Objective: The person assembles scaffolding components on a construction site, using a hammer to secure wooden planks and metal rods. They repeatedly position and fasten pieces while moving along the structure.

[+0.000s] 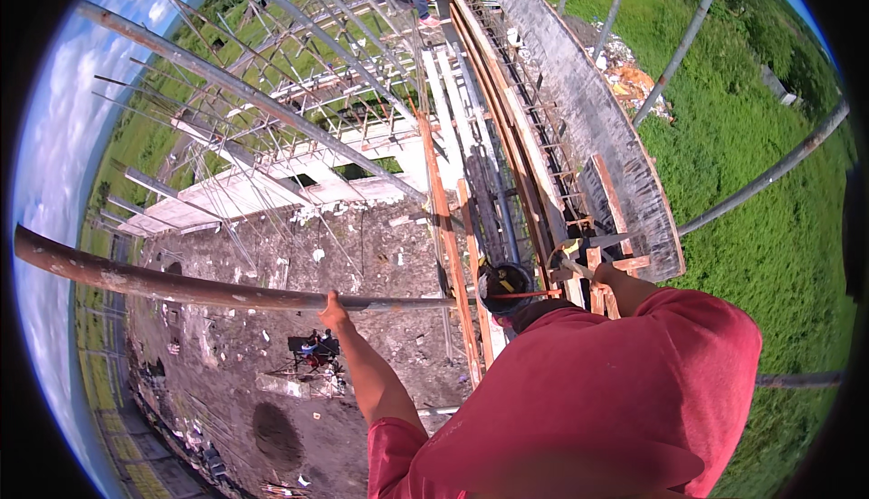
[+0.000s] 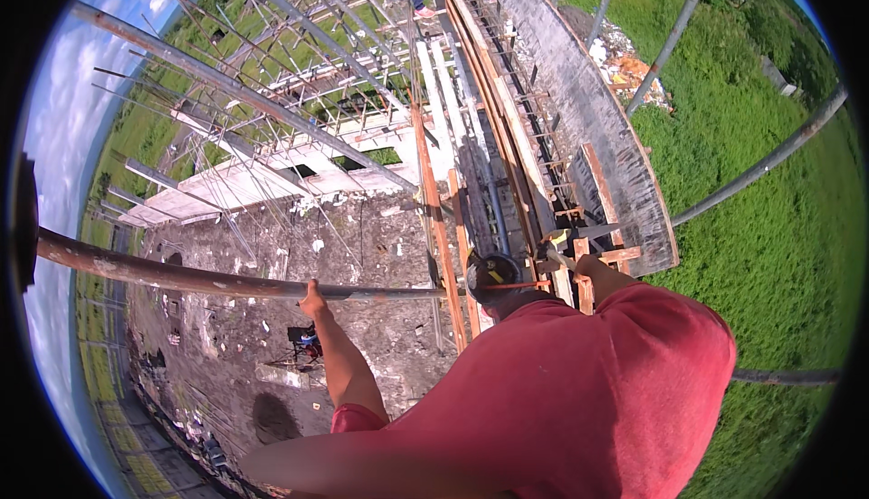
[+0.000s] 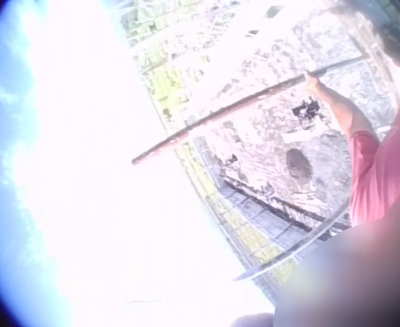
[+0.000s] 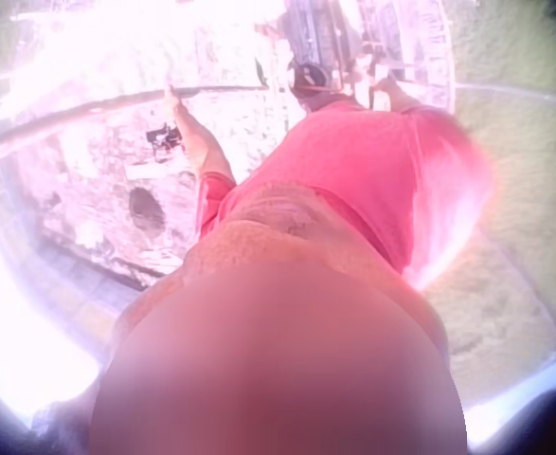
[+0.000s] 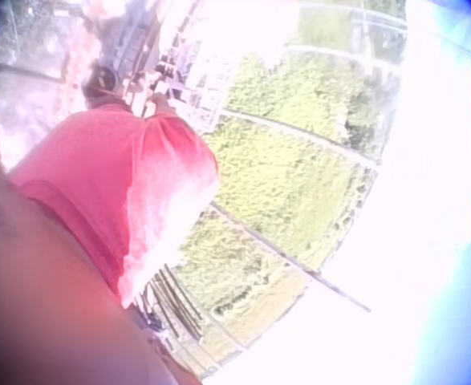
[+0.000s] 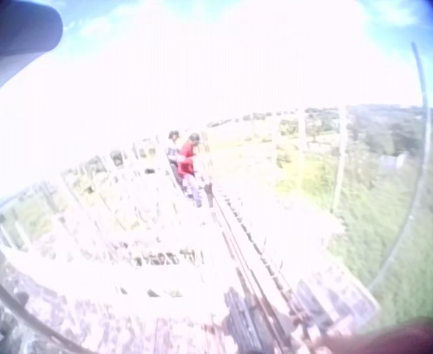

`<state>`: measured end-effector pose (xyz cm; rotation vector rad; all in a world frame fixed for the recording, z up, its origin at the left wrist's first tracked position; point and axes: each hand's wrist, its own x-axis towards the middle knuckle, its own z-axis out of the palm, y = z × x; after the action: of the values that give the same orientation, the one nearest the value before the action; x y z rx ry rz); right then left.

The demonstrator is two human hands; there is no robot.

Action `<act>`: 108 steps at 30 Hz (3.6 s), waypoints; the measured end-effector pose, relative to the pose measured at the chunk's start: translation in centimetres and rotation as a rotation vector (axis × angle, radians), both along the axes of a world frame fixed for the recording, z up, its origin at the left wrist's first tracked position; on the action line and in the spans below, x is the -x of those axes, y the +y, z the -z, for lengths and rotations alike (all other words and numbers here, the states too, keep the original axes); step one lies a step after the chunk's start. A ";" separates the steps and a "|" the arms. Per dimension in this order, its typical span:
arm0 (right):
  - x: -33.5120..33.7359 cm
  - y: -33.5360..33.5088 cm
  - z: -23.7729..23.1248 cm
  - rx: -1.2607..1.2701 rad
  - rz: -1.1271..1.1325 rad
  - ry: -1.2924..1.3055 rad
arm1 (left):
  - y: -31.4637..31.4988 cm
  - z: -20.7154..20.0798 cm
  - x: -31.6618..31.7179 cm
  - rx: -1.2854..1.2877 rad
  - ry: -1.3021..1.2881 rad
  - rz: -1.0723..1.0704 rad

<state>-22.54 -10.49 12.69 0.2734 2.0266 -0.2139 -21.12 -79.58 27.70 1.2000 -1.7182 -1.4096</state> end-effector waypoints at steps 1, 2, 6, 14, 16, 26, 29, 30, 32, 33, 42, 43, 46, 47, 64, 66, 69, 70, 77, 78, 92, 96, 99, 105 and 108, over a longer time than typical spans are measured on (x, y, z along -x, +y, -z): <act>0.0 -0.1 -0.4 0.000 0.027 -0.004 | -0.1 0.0 0.0 0.018 -0.027 0.009; 0.0 -0.2 -0.8 -0.004 0.050 0.007 | -0.2 0.0 0.0 0.005 -0.103 0.014; 0.0 -0.6 -1.5 0.020 0.137 0.055 | -0.4 0.2 -0.1 -0.028 -0.109 -0.014; 0.5 -1.5 -1.5 0.027 0.080 0.008 | -0.7 0.6 0.0 0.022 -0.127 0.004; 0.3 -1.7 -1.7 0.018 0.108 0.036 | -0.8 0.7 0.0 0.036 -0.133 -0.010; -1.1 -1.2 -0.1 0.115 0.185 0.085 | -0.4 0.9 -0.1 -0.007 -0.053 -0.022; -1.2 -0.9 1.5 0.096 0.102 0.096 | -0.8 1.1 -0.1 0.029 -0.083 -0.025; -1.2 -0.7 2.0 0.133 0.123 0.113 | -0.9 1.2 -0.1 0.047 -0.086 -0.021; -1.3 -0.5 2.9 0.134 0.158 0.112 | -1.2 1.6 -0.1 0.032 -0.121 0.004; -1.4 -0.4 3.2 0.133 0.170 0.113 | -1.4 1.7 0.0 0.031 -0.139 0.000; -2.8 0.4 5.1 0.068 0.179 0.112 | -1.5 1.4 0.0 0.042 -0.226 -0.010; -2.9 0.4 5.2 0.072 0.192 0.077 | -1.3 1.2 -0.1 0.055 -0.214 0.002; -3.1 0.2 5.2 0.055 0.180 0.076 | -1.0 0.8 -0.2 0.061 -0.217 0.006; -3.2 0.1 5.0 0.046 0.167 0.094 | -1.0 0.8 -0.2 0.066 -0.211 -0.004; -5.0 -0.9 -1.0 0.137 0.407 0.063 | -2.9 3.4 0.2 0.022 -0.121 -0.013; -5.0 -0.9 -1.1 0.146 0.418 0.063 | -2.9 3.2 0.2 -0.012 -0.101 -0.013; -5.1 -0.7 -0.9 0.150 0.397 0.060 | -2.8 3.1 0.3 -0.009 -0.172 -0.036; -5.1 -0.6 -0.7 0.145 0.395 0.064 | -2.8 3.1 0.3 -0.010 -0.163 -0.041; -4.7 -0.4 1.8 0.112 0.417 0.016 | -2.5 3.0 0.3 0.014 -0.116 -0.040; -4.6 -0.4 2.1 0.140 0.352 0.022 | -2.5 2.9 0.3 0.029 -0.138 -0.052; -4.7 0.0 3.4 0.115 0.311 -0.010 | -1.6 1.5 0.0 0.030 -0.165 -0.019; -5.0 0.1 3.2 0.148 0.395 0.020 | -1.2 1.2 0.0 -0.002 -0.112 -0.025; -5.0 0.1 3.6 0.145 0.377 0.061 | -1.2 1.0 -0.1 0.037 -0.128 -0.008; -4.7 0.3 5.8 0.158 0.362 0.116 | -1.6 1.5 -0.2 0.047 -0.178 -0.008; -4.3 0.5 6.5 0.140 0.356 0.074 | -1.8 1.7 0.0 0.040 -0.203 -0.037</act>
<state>-18.20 -10.03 6.15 0.5442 2.0124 -0.5933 -21.13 -81.37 25.97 1.3857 -1.8408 -1.2620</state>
